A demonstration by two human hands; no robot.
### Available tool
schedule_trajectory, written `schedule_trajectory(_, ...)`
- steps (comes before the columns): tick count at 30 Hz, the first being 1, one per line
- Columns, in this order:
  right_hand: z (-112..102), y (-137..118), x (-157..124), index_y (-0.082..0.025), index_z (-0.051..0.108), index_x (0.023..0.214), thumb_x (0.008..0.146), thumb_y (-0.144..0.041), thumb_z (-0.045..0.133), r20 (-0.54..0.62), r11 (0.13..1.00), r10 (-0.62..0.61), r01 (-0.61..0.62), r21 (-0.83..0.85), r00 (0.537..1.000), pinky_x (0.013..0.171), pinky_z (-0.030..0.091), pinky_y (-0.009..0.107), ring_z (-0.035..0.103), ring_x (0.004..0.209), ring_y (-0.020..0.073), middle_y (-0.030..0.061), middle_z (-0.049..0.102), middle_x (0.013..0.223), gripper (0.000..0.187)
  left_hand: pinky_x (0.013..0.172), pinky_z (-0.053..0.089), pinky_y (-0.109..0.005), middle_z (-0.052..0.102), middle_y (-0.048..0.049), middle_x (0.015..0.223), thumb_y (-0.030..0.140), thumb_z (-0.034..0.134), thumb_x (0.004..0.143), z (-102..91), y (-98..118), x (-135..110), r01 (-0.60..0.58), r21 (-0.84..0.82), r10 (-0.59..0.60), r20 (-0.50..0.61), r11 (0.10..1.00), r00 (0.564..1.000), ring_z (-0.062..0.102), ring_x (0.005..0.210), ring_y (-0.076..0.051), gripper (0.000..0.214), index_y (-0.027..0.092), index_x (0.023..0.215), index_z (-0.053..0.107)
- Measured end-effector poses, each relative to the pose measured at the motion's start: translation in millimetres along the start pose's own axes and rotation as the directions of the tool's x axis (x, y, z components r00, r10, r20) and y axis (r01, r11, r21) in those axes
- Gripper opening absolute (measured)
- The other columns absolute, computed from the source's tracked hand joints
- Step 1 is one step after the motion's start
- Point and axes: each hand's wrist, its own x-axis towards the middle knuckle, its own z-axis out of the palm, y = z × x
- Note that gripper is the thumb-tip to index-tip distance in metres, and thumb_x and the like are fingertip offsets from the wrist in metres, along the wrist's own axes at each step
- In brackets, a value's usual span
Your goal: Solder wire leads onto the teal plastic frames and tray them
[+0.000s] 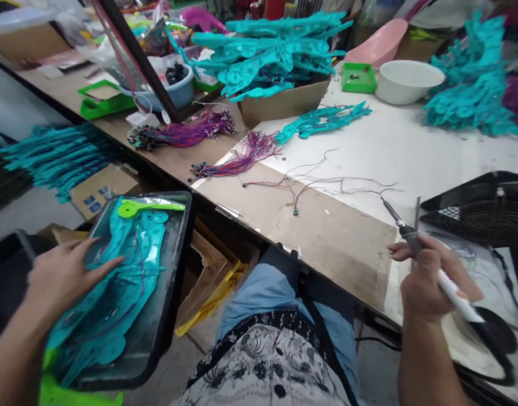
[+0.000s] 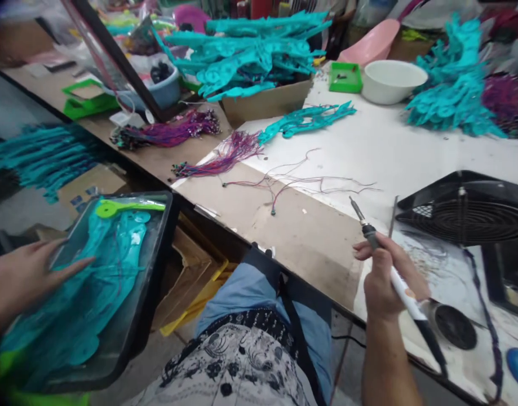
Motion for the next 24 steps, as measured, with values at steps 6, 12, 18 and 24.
schedule_trajectory(6,12,10,-4,-0.016,0.071,0.103,0.094,-0.038,0.058,0.134,0.991,0.021,-0.003,-0.136,0.991,0.062,0.055,0.027,0.071,0.063,0.0181,-0.0020,0.063,0.054,0.027,0.098,0.048,-0.040,0.066,-0.0104,0.108,0.044,0.052,0.088,23.1,237,70,-0.574,-0.486,0.548,-0.213,0.659,0.809,0.062,0.107,-0.025,0.030,0.020,0.102,0.064)
schedule_trajectory(12,11,37,-10,-0.020,0.073,0.097,0.090,-0.026,0.065,0.209,0.955,-0.095,0.148,-0.257,0.973,0.072,0.057,0.025,0.072,0.071,0.0161,0.0012,0.074,0.077,0.012,0.091,0.049,-0.040,0.065,-0.0121,0.105,0.036,0.056,0.090,49.1,377,113,-0.699,-0.472,0.635,-0.319,0.537,0.703,0.059,0.103,-0.026,0.027,0.016,0.107,0.061)
schedule_trajectory(18,20,53,-20,-0.021,0.072,0.094,0.089,-0.019,0.064,0.203,0.934,-0.176,0.228,-0.274,0.963,0.065,0.057,0.022,0.071,0.064,0.0146,-0.0009,0.074,0.076,0.010,0.102,0.039,-0.049,0.055,-0.0209,0.129,0.043,0.056,0.088,29.7,448,233,-0.469,-0.336,0.396,-0.266,0.817,0.879,0.045,0.125,-0.036,0.045,0.013,0.122,0.058)
schedule_trajectory(24,22,49,-23,-0.021,0.069,0.098,0.090,-0.016,0.061,0.215,0.961,-0.102,0.152,-0.232,0.971,0.066,0.056,0.023,0.070,0.065,0.0148,-0.0010,0.072,0.079,0.013,0.106,0.036,-0.047,0.054,-0.0231,0.136,0.046,0.067,0.080,28.6,510,307,-0.399,-0.254,0.419,0.030,0.881,0.907,0.040,0.135,-0.038,0.061,0.010,0.128,0.053)
